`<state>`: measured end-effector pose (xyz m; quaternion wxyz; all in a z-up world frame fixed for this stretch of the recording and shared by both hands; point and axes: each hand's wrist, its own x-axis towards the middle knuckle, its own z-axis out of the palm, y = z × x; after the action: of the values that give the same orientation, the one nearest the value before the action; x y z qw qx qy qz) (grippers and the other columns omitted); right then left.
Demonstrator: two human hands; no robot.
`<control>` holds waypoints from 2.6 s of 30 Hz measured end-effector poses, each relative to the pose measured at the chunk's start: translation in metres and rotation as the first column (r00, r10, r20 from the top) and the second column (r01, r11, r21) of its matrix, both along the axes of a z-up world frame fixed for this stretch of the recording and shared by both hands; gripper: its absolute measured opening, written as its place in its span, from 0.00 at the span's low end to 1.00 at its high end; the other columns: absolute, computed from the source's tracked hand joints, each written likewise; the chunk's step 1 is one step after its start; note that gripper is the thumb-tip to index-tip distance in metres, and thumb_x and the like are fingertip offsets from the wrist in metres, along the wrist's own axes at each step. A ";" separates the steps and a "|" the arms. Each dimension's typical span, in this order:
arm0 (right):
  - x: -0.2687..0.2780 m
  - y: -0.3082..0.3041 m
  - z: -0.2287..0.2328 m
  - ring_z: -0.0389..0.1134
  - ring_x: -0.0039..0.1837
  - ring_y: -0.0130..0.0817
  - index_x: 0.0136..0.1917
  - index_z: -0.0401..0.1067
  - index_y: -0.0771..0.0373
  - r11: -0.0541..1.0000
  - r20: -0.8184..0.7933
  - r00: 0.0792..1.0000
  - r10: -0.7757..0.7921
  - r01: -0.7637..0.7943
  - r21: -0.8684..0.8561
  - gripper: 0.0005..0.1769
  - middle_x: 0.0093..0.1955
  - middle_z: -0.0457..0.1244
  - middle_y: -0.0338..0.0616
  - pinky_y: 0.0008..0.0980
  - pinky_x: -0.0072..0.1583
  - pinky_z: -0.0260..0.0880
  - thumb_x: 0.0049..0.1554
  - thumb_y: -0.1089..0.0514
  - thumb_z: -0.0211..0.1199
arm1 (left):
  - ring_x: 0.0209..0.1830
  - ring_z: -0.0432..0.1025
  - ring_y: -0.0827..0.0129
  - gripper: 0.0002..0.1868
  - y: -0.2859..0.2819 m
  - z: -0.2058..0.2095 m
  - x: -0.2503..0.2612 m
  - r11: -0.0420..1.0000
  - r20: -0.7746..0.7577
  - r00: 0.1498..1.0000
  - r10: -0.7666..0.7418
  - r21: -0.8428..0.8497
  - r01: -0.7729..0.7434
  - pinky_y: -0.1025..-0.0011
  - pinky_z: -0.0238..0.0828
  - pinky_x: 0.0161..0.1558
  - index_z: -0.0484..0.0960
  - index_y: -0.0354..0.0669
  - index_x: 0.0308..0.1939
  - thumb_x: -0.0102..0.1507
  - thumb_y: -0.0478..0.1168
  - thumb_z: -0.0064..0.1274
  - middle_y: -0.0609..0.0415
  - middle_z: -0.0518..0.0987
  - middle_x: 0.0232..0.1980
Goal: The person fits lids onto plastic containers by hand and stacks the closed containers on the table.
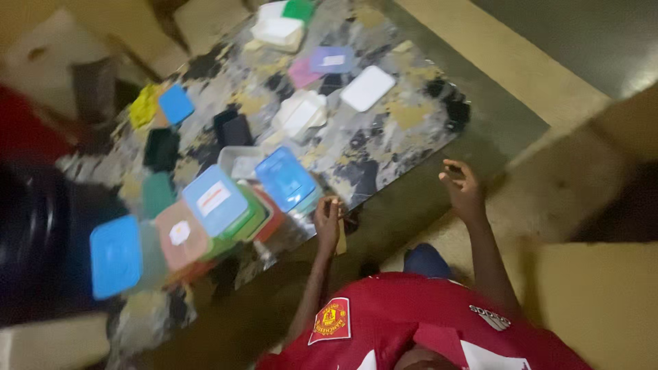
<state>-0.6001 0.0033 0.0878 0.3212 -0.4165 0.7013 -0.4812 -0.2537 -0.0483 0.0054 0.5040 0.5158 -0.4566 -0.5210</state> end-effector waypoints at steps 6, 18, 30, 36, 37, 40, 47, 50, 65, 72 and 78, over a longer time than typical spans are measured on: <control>-0.073 0.036 -0.020 0.69 0.66 0.40 0.65 0.73 0.61 0.986 -0.082 0.983 -0.166 0.166 -0.010 0.21 0.64 0.68 0.49 0.40 0.65 0.69 0.62 0.51 0.66 | 0.37 0.71 0.75 0.09 -0.024 -0.046 -0.075 0.962 0.055 0.961 -0.271 -0.023 0.273 0.74 0.68 0.41 0.80 0.40 0.46 0.71 0.43 0.51 0.57 0.78 0.39; -0.352 0.031 -0.058 0.70 0.62 0.38 0.62 0.73 0.65 0.952 -0.130 0.943 -0.306 0.301 -0.063 0.16 0.60 0.69 0.47 0.39 0.64 0.69 0.64 0.57 0.63 | 0.35 0.73 0.72 0.17 -0.122 0.007 -0.396 0.868 0.263 0.862 -0.433 -0.135 0.477 0.70 0.71 0.40 0.82 0.39 0.50 0.71 0.50 0.51 0.53 0.80 0.38; -0.470 -0.098 -0.033 0.71 0.61 0.36 0.63 0.72 0.66 0.999 -0.059 0.998 0.024 -0.027 -0.044 0.16 0.60 0.69 0.48 0.35 0.64 0.69 0.64 0.57 0.63 | 0.48 0.77 0.67 0.14 -0.242 0.002 -0.480 0.978 0.151 0.988 0.014 -0.207 0.018 0.69 0.76 0.48 0.78 0.41 0.56 0.69 0.43 0.51 0.49 0.81 0.50; -0.510 -0.223 -0.006 0.71 0.60 0.37 0.62 0.73 0.66 0.989 -0.035 0.989 0.145 -0.144 0.037 0.17 0.59 0.70 0.49 0.35 0.62 0.72 0.62 0.57 0.63 | 0.39 0.77 0.68 0.10 -0.331 -0.042 -0.449 0.939 0.219 0.914 0.342 -0.097 -0.329 0.69 0.76 0.41 0.77 0.42 0.51 0.67 0.40 0.53 0.52 0.82 0.43; -0.516 -0.247 -0.007 0.72 0.58 0.38 0.62 0.74 0.67 0.986 -0.087 0.985 0.146 -0.137 0.096 0.17 0.57 0.70 0.50 0.36 0.60 0.74 0.63 0.55 0.64 | 0.39 0.77 0.68 0.10 -0.347 -0.043 -0.451 0.933 0.226 0.905 0.359 -0.100 -0.345 0.69 0.76 0.41 0.77 0.42 0.51 0.67 0.40 0.53 0.52 0.82 0.43; -0.543 -0.331 -0.002 0.72 0.61 0.37 0.62 0.72 0.68 0.965 -0.091 0.961 0.261 -0.259 0.037 0.18 0.59 0.70 0.49 0.38 0.61 0.74 0.64 0.55 0.62 | 0.40 0.77 0.67 0.11 -0.408 -0.032 -0.463 0.882 0.267 0.841 0.470 -0.165 -0.441 0.67 0.74 0.43 0.78 0.41 0.51 0.66 0.38 0.53 0.50 0.81 0.43; -0.582 -0.499 0.011 0.72 0.60 0.40 0.62 0.72 0.69 0.894 -0.177 0.879 0.442 -0.447 0.010 0.18 0.59 0.70 0.52 0.39 0.60 0.74 0.62 0.57 0.61 | 0.52 0.74 0.66 0.13 -0.511 0.025 -0.542 0.891 0.300 0.839 0.454 -0.146 -0.430 0.63 0.71 0.52 0.79 0.44 0.53 0.69 0.46 0.51 0.50 0.81 0.53; -0.589 -0.562 0.003 0.72 0.61 0.40 0.62 0.72 0.69 0.899 -0.043 0.900 0.434 -0.435 -0.039 0.17 0.59 0.69 0.53 0.38 0.60 0.75 0.65 0.55 0.62 | 0.52 0.74 0.66 0.13 -0.549 0.043 -0.579 0.931 0.263 0.896 0.359 -0.169 -0.323 0.64 0.71 0.52 0.79 0.43 0.53 0.69 0.45 0.52 0.51 0.80 0.52; -0.625 -0.963 -0.022 0.72 0.56 0.36 0.60 0.74 0.67 0.770 -0.055 0.773 0.631 -0.634 -0.072 0.21 0.56 0.70 0.49 0.36 0.57 0.75 0.64 0.48 0.63 | 0.48 0.72 0.67 0.13 -0.799 -0.074 -0.608 0.770 0.176 0.749 0.638 -0.167 -0.616 0.68 0.70 0.49 0.78 0.41 0.54 0.68 0.42 0.55 0.54 0.78 0.50; -0.551 -1.126 -0.014 0.73 0.58 0.37 0.60 0.73 0.67 0.576 0.096 0.570 0.816 -0.816 -0.047 0.18 0.56 0.70 0.49 0.37 0.58 0.76 0.62 0.53 0.63 | 0.50 0.72 0.66 0.13 -0.886 -0.085 -0.587 0.575 0.152 0.555 0.818 -0.250 -0.779 0.68 0.70 0.51 0.76 0.39 0.53 0.68 0.41 0.54 0.52 0.77 0.50; -0.445 -1.224 -0.029 0.73 0.56 0.37 0.59 0.74 0.67 0.413 0.124 0.408 0.905 -0.910 -0.020 0.18 0.55 0.70 0.50 0.37 0.58 0.76 0.61 0.53 0.63 | 0.47 0.77 0.62 0.13 -0.918 -0.062 -0.541 0.407 0.306 0.374 0.875 -0.049 -0.912 0.65 0.74 0.49 0.79 0.38 0.50 0.67 0.43 0.55 0.47 0.82 0.48</control>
<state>-1.0451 -1.2212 0.0585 0.5807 -0.6930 0.3563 -0.2360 -0.7951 -0.9663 -0.0566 0.5996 0.7802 -0.1371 -0.1135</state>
